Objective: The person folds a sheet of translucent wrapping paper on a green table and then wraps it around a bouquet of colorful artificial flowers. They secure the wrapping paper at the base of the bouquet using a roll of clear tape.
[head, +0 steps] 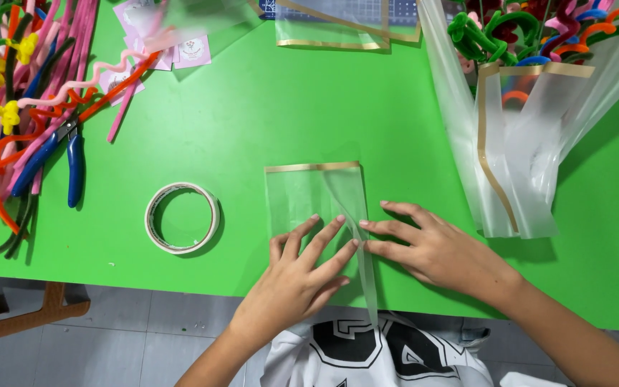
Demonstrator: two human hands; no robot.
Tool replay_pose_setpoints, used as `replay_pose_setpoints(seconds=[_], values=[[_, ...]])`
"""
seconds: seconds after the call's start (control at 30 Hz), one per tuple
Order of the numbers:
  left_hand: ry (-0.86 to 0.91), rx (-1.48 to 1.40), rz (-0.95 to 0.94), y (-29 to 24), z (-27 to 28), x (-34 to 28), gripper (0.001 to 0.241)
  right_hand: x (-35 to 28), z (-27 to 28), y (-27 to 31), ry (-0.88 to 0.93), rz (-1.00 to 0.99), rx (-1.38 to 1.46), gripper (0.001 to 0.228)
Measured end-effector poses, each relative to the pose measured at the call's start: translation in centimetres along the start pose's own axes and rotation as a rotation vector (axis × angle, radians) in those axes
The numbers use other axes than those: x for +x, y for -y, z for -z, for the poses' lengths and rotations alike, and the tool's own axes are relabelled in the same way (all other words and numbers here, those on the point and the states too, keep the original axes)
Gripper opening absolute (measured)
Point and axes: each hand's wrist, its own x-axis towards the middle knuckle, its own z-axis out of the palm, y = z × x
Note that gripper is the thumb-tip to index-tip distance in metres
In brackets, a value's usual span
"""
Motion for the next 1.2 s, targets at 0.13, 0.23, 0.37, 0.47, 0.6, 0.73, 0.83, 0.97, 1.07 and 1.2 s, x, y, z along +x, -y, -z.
replay_pose_setpoints(seconds=[0.13,0.23,0.37,0.47,0.6,0.73,0.83,0.97,1.07,1.2], values=[[-0.033,0.050,0.022,-0.4,0.3,0.2,0.049,-0.1,-0.2,0.1,0.001,-0.002,0.015,0.037],[-0.064,0.087,0.057,-0.6,0.6,0.6,0.046,-0.3,-0.6,0.1,0.015,-0.005,-0.009,0.044],[-0.041,0.032,0.146,-1.0,0.2,1.2,0.048,-0.2,-0.7,0.1,-0.041,0.003,-0.019,0.040],[-0.020,-0.015,0.147,-1.6,0.1,1.5,0.051,0.0,-0.4,0.1,-0.103,0.007,0.017,0.029],[-0.011,-0.092,0.165,-2.0,0.0,1.7,0.052,0.2,0.2,0.4,-0.143,-0.015,0.021,0.027],[-0.016,-0.050,0.158,-1.8,-0.3,1.8,0.053,-0.2,0.4,0.1,-0.143,-0.022,0.031,0.028],[-0.001,-0.036,0.144,-1.9,-0.6,1.7,0.061,-0.4,0.9,-0.1,-0.196,-0.069,0.053,0.034],[0.027,0.056,0.128,-2.5,-0.7,1.6,0.064,-0.3,0.8,-0.1,-0.160,-0.117,0.100,0.037],[0.003,0.097,0.125,-2.9,-0.1,1.5,0.060,-0.6,0.9,-0.2,-0.130,-0.138,0.139,0.038],[-0.002,0.109,0.113,-2.9,-0.3,1.4,0.056,-1.1,1.7,0.3,-0.183,-0.182,0.413,0.051]])
